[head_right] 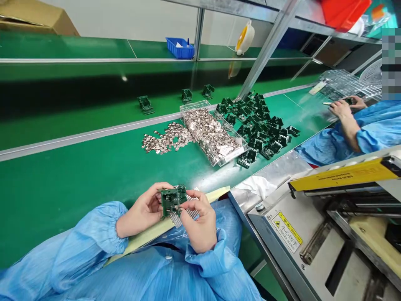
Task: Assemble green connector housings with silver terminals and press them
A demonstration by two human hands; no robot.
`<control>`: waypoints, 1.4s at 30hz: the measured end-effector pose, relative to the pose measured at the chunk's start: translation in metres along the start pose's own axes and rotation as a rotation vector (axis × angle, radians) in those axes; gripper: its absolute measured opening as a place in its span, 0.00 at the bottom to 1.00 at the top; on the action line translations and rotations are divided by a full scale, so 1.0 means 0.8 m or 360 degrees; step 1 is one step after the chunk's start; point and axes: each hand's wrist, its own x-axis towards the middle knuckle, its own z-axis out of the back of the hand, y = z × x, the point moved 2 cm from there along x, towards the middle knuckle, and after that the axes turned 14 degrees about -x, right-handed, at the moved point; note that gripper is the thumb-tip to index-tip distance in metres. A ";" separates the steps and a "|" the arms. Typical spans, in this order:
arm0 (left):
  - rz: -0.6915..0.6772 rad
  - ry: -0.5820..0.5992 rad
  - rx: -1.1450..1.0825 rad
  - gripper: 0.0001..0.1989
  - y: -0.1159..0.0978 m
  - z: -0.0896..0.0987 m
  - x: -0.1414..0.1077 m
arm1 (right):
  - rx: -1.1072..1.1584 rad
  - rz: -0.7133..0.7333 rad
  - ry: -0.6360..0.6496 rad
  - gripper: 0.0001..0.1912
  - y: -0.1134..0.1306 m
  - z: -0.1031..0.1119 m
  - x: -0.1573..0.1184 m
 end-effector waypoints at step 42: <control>0.0033 -0.0293 0.0481 0.14 0.027 -0.038 -0.026 | 0.0553 -0.0392 -0.0404 0.11 -0.034 -0.022 -0.058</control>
